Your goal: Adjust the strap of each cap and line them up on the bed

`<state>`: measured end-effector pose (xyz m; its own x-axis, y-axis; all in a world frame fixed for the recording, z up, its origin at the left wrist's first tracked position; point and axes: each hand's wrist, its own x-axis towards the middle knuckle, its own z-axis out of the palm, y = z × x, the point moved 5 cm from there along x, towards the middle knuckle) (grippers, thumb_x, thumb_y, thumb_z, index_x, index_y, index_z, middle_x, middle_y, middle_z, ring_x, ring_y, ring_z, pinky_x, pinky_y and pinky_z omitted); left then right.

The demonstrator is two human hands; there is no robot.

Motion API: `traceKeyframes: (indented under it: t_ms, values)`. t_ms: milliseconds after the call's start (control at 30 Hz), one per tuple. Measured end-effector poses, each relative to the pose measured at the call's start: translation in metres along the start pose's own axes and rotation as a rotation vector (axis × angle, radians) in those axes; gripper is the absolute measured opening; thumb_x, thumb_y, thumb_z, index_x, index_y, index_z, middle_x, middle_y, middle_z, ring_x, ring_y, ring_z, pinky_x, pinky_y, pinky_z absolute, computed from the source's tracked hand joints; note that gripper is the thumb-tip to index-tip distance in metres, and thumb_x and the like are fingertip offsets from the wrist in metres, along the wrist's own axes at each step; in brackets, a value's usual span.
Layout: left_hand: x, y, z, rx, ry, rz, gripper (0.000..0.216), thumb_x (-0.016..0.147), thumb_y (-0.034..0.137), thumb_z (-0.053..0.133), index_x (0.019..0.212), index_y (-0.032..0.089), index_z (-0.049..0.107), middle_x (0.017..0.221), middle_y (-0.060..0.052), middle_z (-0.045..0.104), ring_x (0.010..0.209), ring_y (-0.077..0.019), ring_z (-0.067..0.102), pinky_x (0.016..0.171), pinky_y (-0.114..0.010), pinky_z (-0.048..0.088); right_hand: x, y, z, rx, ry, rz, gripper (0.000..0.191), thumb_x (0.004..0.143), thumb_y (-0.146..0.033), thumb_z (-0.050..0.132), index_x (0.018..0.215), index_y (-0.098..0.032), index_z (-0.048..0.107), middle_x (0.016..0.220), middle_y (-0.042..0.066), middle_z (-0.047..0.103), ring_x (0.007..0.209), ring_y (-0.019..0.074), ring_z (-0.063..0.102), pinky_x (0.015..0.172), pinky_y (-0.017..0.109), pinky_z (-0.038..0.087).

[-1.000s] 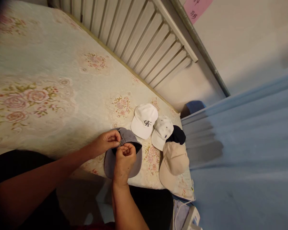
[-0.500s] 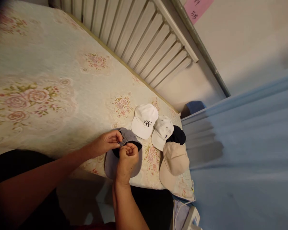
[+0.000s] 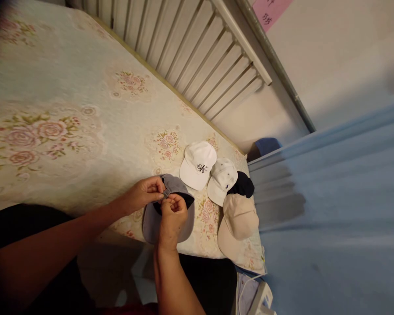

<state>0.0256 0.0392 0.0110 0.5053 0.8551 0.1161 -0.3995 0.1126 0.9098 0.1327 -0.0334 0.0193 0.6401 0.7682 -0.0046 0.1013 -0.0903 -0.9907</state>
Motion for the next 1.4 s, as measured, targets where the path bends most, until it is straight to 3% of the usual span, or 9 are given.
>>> traceKeyframes:
  t_ms: [367, 533, 667, 967, 1067, 1267, 1400]
  values:
    - [-0.001, 0.0, 0.002, -0.023, -0.013, 0.002, 0.013, 0.065, 0.018, 0.06, 0.069, 0.018, 0.047, 0.062, 0.007, 0.05, 0.055, -0.0079, 0.053, 0.056, -0.023, 0.044, -0.002, -0.012, 0.002, -0.043, -0.066, -0.018, 0.017, 0.067, -0.022, 0.061, 0.082, -0.018, 0.055, 0.061, -0.006, 0.054, 0.055, 0.0105, 0.056, 0.056, 0.022, 0.045]
    - [-0.001, 0.0, 0.002, 0.003, -0.023, -0.001, 0.013, 0.067, 0.017, 0.06, 0.07, 0.018, 0.048, 0.063, 0.006, 0.051, 0.057, -0.0083, 0.053, 0.057, -0.023, 0.044, -0.002, -0.031, -0.009, -0.247, -0.044, -0.233, 0.014, 0.076, -0.026, 0.058, 0.089, -0.02, 0.06, 0.075, -0.001, 0.06, 0.067, 0.014, 0.057, 0.065, 0.026, 0.047]
    - [-0.001, 0.002, 0.003, 0.012, -0.046, -0.006, 0.011, 0.068, 0.017, 0.06, 0.072, 0.017, 0.049, 0.064, 0.005, 0.052, 0.059, -0.0083, 0.053, 0.058, -0.023, 0.044, 0.0, -0.044, -0.01, -0.453, -0.182, -0.382, 0.015, 0.082, -0.026, 0.053, 0.085, -0.021, 0.066, 0.084, 0.002, 0.065, 0.08, 0.0169, 0.058, 0.076, 0.029, 0.045]
    - [-0.001, -0.01, 0.006, 0.065, -0.112, 0.019, 0.007, 0.07, 0.013, 0.056, 0.074, 0.018, 0.051, 0.065, 0.005, 0.053, 0.061, -0.0096, 0.055, 0.059, -0.023, 0.044, 0.015, -0.04, -0.008, -0.426, -0.407, -0.086, 0.015, 0.078, -0.027, 0.053, 0.074, -0.018, 0.064, 0.06, -0.003, 0.059, 0.05, 0.0105, 0.049, 0.05, 0.022, 0.039]
    - [-0.001, -0.013, 0.006, 0.172, -0.14, 0.053, 0.007, 0.071, 0.012, 0.054, 0.074, 0.018, 0.053, 0.064, 0.005, 0.054, 0.059, -0.0096, 0.054, 0.056, -0.022, 0.042, 0.018, -0.045, -0.007, -0.466, -0.494, -0.081, 0.012, 0.075, -0.024, 0.055, 0.069, -0.017, 0.063, 0.055, -0.004, 0.057, 0.048, 0.0097, 0.047, 0.049, 0.021, 0.037]
    - [-0.003, -0.009, 0.007, 0.304, -0.154, 0.082, 0.008, 0.07, 0.01, 0.054, 0.071, 0.018, 0.054, 0.06, 0.004, 0.053, 0.055, -0.0095, 0.052, 0.052, -0.021, 0.04, 0.02, -0.05, -0.006, -0.617, -0.616, -0.215, 0.013, 0.076, -0.021, 0.055, 0.065, -0.019, 0.062, 0.054, -0.004, 0.057, 0.051, 0.0101, 0.047, 0.051, 0.021, 0.035]
    - [-0.004, -0.005, 0.009, 0.305, -0.206, 0.083, 0.008, 0.071, 0.009, 0.053, 0.072, 0.017, 0.055, 0.062, 0.004, 0.054, 0.058, -0.0097, 0.054, 0.054, -0.021, 0.043, 0.02, -0.044, -0.007, -0.516, -0.726, -0.117, 0.013, 0.079, -0.026, 0.056, 0.069, -0.018, 0.061, 0.054, -0.004, 0.058, 0.049, 0.0092, 0.047, 0.049, 0.021, 0.034]
